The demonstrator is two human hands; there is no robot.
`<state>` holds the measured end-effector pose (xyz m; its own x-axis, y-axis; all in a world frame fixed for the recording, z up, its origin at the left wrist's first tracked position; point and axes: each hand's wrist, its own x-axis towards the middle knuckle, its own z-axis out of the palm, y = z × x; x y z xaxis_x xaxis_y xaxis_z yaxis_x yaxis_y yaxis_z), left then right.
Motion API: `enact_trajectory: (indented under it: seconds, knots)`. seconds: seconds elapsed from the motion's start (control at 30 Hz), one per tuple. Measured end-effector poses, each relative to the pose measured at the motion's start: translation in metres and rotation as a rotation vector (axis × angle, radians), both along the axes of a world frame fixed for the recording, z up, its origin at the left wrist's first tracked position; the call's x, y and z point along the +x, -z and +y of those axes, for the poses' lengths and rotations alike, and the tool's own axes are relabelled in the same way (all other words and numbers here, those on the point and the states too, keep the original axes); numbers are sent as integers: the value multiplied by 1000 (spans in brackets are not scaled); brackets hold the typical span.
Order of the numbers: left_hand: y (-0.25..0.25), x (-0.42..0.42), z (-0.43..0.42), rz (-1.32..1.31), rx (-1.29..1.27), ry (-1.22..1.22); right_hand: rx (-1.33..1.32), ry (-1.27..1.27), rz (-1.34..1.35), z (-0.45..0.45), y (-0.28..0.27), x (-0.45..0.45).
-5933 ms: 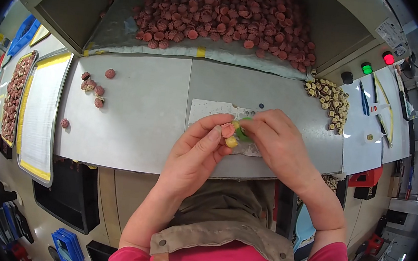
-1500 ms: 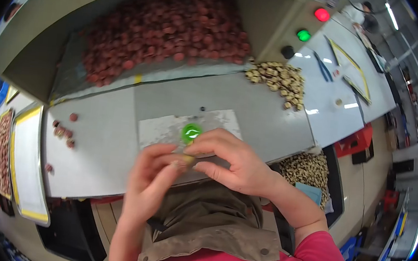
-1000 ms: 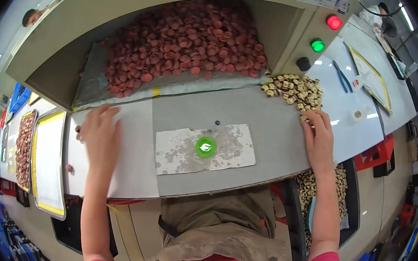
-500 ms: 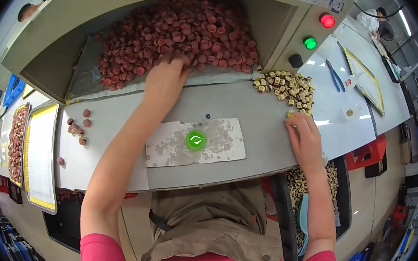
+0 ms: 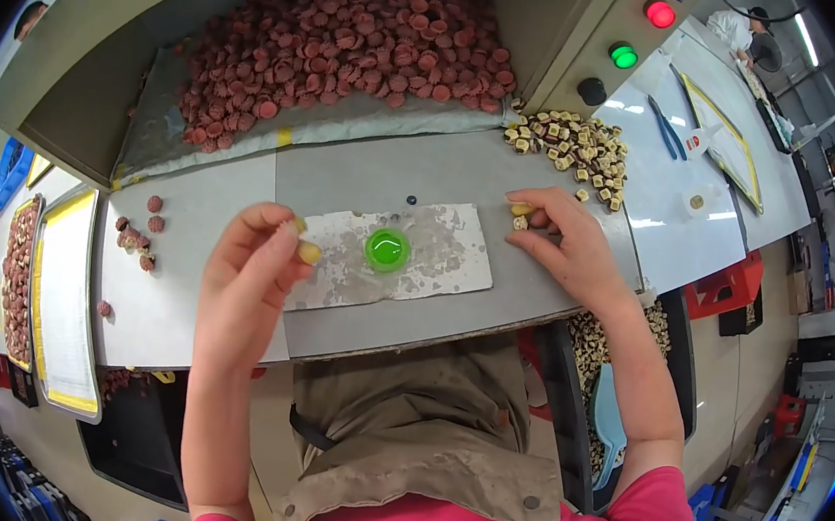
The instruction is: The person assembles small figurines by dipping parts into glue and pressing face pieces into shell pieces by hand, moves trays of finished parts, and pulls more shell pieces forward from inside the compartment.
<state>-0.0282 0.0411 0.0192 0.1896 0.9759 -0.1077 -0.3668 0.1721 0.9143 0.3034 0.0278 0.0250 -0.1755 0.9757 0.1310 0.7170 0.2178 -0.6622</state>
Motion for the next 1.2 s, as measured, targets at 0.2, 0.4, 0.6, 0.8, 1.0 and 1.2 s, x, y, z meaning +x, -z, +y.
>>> enact_trajectory:
  seconds: [0.2,0.4,0.6,0.8,1.0,1.2]
  knots:
    - [10,16,-28,-302,-141,41,-27,18,-20,-6,-13,1]
    - [18,26,-30,-379,-212,70,188,-73,-305,-1,-9,-5]
    - [23,26,-29,-453,-231,102,-17,-92,-82,6,-30,-31]
    - [28,25,-30,-481,-201,125,77,-287,34,14,-21,-89]
    - [23,27,-31,-452,-208,77,215,-366,-136,21,-9,-100]
    - [26,26,-32,-515,-214,84,254,-342,-137,19,-9,-102]
